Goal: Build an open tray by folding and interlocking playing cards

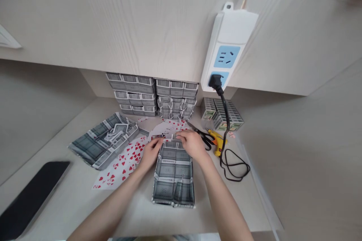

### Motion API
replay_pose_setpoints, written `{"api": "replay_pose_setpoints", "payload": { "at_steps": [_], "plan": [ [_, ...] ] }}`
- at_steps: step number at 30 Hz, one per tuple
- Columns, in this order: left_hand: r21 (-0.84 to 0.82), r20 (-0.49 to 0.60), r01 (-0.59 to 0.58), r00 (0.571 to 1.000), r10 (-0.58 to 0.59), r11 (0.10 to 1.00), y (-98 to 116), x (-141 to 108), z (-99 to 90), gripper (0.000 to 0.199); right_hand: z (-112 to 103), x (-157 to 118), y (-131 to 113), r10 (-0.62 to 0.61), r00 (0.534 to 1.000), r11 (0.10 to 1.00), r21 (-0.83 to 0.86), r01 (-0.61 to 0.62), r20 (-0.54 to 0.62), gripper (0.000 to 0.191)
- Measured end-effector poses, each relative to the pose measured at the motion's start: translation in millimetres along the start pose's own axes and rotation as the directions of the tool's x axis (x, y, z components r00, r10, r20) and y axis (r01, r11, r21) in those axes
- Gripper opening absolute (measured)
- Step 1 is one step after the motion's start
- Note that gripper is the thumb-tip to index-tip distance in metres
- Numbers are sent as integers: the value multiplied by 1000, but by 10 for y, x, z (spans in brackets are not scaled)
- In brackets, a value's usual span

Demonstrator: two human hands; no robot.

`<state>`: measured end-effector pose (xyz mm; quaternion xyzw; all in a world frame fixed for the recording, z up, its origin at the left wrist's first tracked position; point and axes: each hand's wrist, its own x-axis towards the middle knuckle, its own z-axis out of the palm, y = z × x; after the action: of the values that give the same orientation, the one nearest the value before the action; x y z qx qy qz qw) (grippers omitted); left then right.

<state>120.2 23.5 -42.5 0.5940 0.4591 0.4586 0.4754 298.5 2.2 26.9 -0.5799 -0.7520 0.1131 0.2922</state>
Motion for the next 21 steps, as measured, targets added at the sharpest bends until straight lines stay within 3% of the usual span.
{"api": "replay_pose_setpoints", "payload": {
  "at_steps": [7,21],
  "plan": [
    [-6,33,-11,999,11,1000,61,-34,41,26,69,-4,-84,-6,1000,1000,20,6,12,19],
    [-49,14,-108,994,109,993,45,-32,74,23,-94,-62,-55,61,997,998,-36,-59,41,18]
  ]
}}
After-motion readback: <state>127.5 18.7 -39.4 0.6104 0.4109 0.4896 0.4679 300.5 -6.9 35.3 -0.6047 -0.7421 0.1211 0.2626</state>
